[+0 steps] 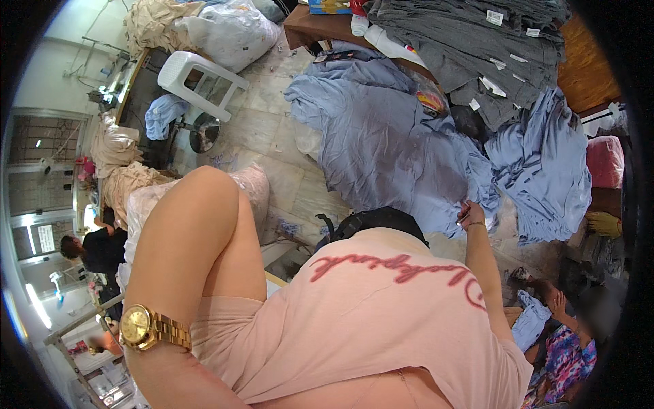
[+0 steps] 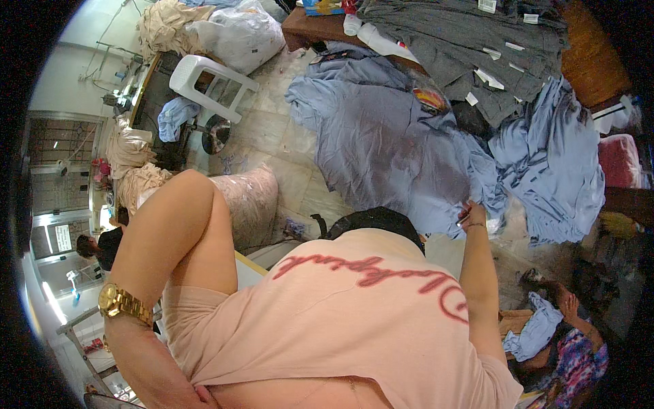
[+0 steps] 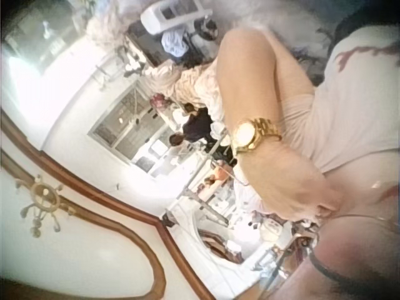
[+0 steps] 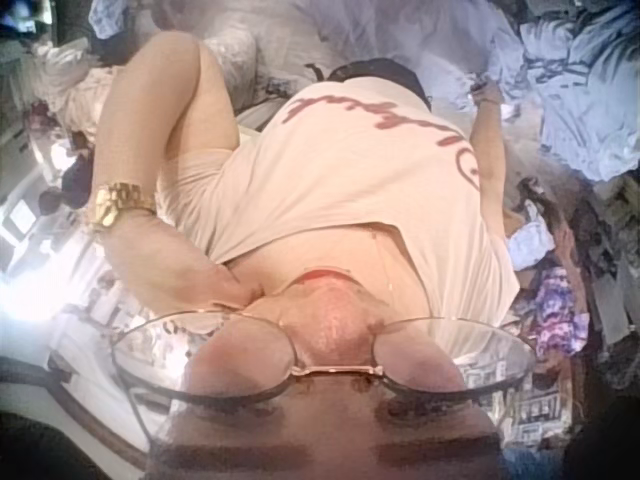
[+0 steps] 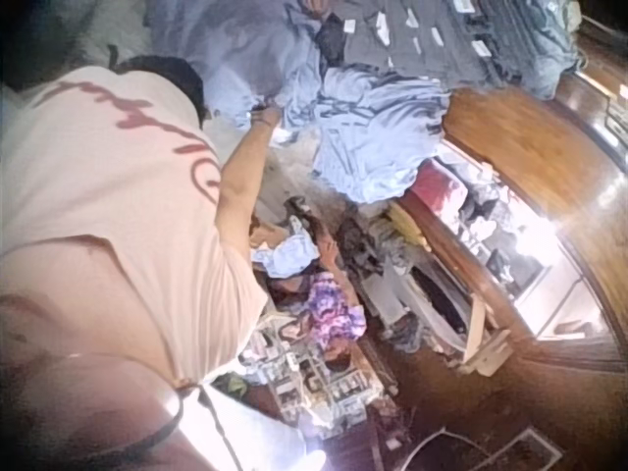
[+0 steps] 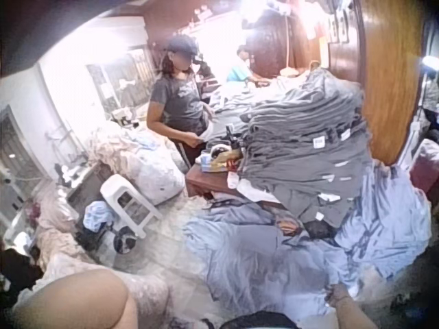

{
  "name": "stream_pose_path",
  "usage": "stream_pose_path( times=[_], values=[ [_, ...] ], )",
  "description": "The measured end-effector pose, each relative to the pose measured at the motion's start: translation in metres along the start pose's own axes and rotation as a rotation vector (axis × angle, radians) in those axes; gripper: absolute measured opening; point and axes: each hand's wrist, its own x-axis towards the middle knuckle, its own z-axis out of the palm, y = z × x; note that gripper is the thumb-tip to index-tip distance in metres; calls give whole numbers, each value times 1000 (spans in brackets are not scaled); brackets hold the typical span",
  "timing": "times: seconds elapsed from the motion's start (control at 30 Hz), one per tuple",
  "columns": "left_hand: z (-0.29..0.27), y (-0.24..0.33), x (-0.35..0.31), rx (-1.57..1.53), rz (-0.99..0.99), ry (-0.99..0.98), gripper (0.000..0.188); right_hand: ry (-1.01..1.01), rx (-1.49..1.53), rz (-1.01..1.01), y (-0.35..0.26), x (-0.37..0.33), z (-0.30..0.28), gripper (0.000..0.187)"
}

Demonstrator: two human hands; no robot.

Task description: The person handles light blue shirts one by one from a pile, spreading them out by hand to check details such as buttons and then placing them aside.

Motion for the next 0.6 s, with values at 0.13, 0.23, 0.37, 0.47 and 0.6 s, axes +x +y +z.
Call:
stream_pose_path(
  times=[0.13, 0.23, 0.37, 0.47, 0.6],
  values=[
    [-5, -4, -2, -12, -4, 32, 15, -144, 119, 51, -4, -21, 21, 13],
    [-17, -12, -5, -47, 10, 80, 15, -93, 35, 29, -7, -27, 28, 11],
    [-51, -37, -39, -94, 53, 387, 15, 94, 206, -84, 10, 18, 18, 10],
    [-62, -95, -95, -2, -150, 931, 14, 8, 239, -40, 0, -4, 42, 16],
    [-32, -276, -247, -64, -1274, 1350, 34, -77, 242, 38, -9, -28, 59, 24]
  ],
)
